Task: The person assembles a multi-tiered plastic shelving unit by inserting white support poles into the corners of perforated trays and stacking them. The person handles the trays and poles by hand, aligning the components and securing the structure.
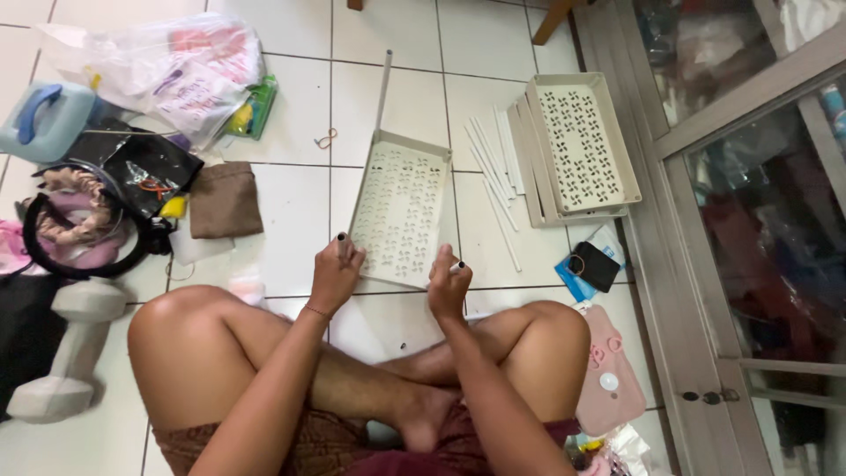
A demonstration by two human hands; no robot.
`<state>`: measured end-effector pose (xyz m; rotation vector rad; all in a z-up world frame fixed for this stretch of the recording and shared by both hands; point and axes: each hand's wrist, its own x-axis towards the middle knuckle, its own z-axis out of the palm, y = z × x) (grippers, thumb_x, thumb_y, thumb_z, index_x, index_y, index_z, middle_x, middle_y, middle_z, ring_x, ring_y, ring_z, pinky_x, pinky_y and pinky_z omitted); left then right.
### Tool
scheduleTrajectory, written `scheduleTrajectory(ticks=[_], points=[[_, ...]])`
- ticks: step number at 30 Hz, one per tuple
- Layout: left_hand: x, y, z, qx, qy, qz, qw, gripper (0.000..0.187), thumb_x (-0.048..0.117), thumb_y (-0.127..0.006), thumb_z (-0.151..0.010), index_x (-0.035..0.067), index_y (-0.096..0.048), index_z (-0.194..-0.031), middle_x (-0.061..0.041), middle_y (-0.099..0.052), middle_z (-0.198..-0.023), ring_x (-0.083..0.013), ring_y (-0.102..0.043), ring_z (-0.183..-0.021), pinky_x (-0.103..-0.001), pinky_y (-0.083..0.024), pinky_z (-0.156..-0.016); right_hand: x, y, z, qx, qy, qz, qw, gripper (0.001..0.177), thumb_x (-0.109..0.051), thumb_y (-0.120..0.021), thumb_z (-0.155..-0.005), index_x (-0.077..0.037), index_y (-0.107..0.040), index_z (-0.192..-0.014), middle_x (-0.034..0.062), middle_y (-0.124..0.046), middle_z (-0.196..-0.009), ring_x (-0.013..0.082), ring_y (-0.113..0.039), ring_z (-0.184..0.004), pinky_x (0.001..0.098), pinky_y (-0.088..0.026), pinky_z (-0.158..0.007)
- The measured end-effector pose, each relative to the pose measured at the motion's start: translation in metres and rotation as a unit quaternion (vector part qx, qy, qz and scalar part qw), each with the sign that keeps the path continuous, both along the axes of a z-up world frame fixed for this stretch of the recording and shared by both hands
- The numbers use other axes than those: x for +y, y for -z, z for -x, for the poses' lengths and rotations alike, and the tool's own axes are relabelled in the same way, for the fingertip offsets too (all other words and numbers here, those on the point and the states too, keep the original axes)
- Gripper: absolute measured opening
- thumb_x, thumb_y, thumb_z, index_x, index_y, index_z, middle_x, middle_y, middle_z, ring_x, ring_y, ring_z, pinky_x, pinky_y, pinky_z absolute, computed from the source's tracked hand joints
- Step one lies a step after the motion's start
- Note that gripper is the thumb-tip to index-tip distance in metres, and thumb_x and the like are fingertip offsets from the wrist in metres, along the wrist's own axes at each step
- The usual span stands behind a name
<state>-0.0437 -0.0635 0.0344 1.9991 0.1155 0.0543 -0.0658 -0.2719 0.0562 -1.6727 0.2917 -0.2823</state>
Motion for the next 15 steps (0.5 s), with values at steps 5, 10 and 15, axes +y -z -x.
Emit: scheduleTrajectory(ticks=[5,10,15], points=[[0.009,0.048,0.003,-0.067,-0.039,-0.136,0.988,0.066,0.018,-0.081,-0.079,-0.008,-0.040,-0.124,-0.029,-0.055,-0.118,-0.0457,-0.052,-0.110,-0.048,-0.043,-0.094,0.023,-0.010,0.024,-0.034,-0.017,-0.020,0.999,0.034,-0.022,-0.060,-0.103,-0.006,-0.045,-0.077,-0.0029,-0.044,-0.063,0.0093,-0.039,-0.057,0.0296,-0.032,-0.051],[0.017,0.074,-0.001,0.034,-0.029,-0.112,0.993,0.123,0.029,-0.087,-0.078,-0.019,0.007,-0.142,-0.045,-0.046,-0.132,-0.0535,-0.052,-0.120,-0.047,-0.046,-0.101,0.050,-0.021,0.044,-0.075,-0.190,0.025,0.979,0.025,-0.024,-0.059,-0.101,-0.005,-0.051,-0.116,0.0097,-0.056,-0.106,0.0197,-0.055,-0.102,0.0328,-0.046,-0.095],[0.023,0.056,-0.004,0.237,-0.005,-0.120,0.964,0.127,0.028,-0.075,-0.083,-0.012,0.026,-0.149,-0.031,-0.066,-0.123,-0.0446,-0.066,-0.110,-0.043,-0.053,-0.097,0.013,-0.024,0.030,-0.071,-0.343,0.323,0.879,0.062,-0.029,-0.081,-0.082,-0.003,-0.054,-0.132,0.0249,-0.046,-0.136,0.0412,-0.039,-0.128,0.0493,-0.031,-0.108]])
